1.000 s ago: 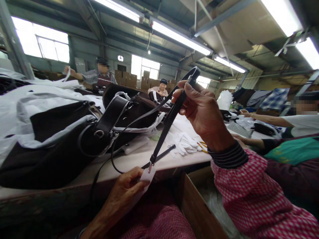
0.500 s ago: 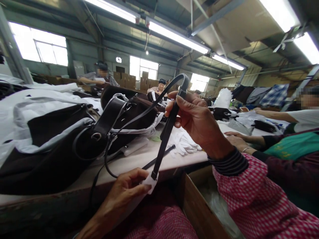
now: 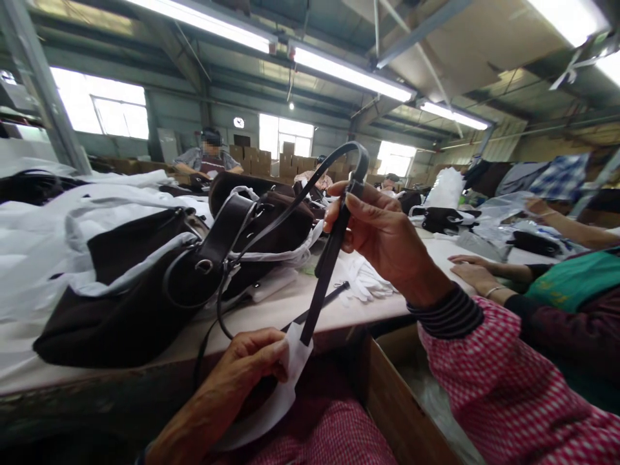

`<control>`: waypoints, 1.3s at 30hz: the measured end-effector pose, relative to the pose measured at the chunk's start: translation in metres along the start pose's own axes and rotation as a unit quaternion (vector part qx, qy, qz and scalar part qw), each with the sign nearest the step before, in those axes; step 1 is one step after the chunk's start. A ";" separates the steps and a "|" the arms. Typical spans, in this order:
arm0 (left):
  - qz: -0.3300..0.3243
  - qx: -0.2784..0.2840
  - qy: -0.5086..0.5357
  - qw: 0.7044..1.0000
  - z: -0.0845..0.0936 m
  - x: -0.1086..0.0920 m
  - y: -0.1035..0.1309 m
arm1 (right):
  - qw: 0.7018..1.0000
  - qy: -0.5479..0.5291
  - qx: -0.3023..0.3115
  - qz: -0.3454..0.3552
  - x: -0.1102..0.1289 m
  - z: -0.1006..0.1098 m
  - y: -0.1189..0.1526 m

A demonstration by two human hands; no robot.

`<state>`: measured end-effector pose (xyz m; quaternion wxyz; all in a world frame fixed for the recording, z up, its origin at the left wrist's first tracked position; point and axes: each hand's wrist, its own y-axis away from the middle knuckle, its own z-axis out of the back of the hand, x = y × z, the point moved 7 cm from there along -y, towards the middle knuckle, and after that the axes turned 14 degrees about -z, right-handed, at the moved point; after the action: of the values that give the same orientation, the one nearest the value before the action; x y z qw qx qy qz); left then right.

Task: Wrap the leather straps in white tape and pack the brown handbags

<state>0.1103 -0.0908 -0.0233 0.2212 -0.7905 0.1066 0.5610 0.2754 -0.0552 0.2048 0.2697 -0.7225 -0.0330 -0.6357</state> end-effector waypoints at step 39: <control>0.017 -0.054 0.060 0.997 -0.026 -0.028 -0.012 | 0.986 -0.027 0.080 -0.141 -0.093 -0.014 0.009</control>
<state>0.1269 -0.0945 0.0127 0.1622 -0.8318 0.1024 0.5209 0.2488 -0.0411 0.1152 0.2336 -0.7033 -0.1926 -0.6431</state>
